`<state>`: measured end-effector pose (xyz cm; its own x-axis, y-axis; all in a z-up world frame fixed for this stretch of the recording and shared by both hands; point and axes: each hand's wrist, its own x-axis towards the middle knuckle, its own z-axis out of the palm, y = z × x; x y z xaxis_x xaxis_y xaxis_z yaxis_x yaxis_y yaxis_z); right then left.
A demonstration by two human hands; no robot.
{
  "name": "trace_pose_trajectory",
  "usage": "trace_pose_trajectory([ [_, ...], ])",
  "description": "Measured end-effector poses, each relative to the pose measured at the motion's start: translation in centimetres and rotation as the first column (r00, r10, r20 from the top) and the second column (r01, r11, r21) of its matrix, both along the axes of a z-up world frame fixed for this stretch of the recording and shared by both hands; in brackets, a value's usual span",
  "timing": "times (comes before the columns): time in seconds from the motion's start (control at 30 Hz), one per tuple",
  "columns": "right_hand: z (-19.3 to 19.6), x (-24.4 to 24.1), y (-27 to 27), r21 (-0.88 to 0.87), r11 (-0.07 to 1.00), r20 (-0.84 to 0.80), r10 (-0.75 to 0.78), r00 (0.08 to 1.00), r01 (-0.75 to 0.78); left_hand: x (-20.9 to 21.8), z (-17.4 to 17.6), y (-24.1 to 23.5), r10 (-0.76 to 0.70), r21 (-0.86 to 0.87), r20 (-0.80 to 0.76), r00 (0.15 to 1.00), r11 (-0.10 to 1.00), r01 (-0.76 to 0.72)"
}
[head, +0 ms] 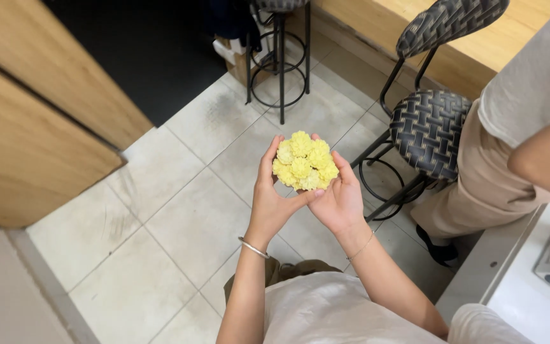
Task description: Inspect various decorative candles from a display shelf and organize them on a workspace.
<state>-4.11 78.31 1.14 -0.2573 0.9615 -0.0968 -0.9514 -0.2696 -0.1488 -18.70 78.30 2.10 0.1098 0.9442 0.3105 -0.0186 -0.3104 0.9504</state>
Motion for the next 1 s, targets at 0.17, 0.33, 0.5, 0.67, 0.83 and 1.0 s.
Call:
trace_pose_trajectory([
  [0.17, -0.9, 1.3, 8.0, -0.030, 0.995, -0.020, -0.096, 0.995, 0.096, 1.3, -1.0, 9.6, -0.113, -0.039, 0.036, 0.993, 0.993, 0.114],
  [0.33, -1.8, 2.2, 17.3, -0.018, 0.980, -0.033, -0.201, 0.979, 0.200, 2.1, -1.6, 20.7, -0.229, -0.062, 0.026, 0.973, 0.971, 0.230],
  [0.5, -1.6, 2.7, 27.9, 0.074, 0.951, -0.124, -0.290, 0.949, 0.300, 2.6, -0.4, 33.2, -0.360, -0.019, 0.014, 0.933, 0.933, 0.361],
  [0.67, 0.3, 3.2, 36.7, -0.004, 0.896, 0.008, -0.444, 0.896, 0.444, 4.1, 0.0, 43.9, -0.466, 0.002, 0.008, 0.884, 0.885, 0.466],
  [0.83, -0.7, 6.5, 42.3, 0.019, 0.863, -0.039, -0.505, 0.862, 0.506, 7.6, -0.9, 50.8, -0.564, -0.020, 0.054, 0.824, 0.825, 0.565],
  [1.0, -1.1, 11.6, 48.7, -0.057, 0.801, 0.015, -0.596, 0.803, 0.596, 13.4, -3.1, 57.6, -0.585, -0.045, 0.130, 0.801, 0.803, 0.594],
])
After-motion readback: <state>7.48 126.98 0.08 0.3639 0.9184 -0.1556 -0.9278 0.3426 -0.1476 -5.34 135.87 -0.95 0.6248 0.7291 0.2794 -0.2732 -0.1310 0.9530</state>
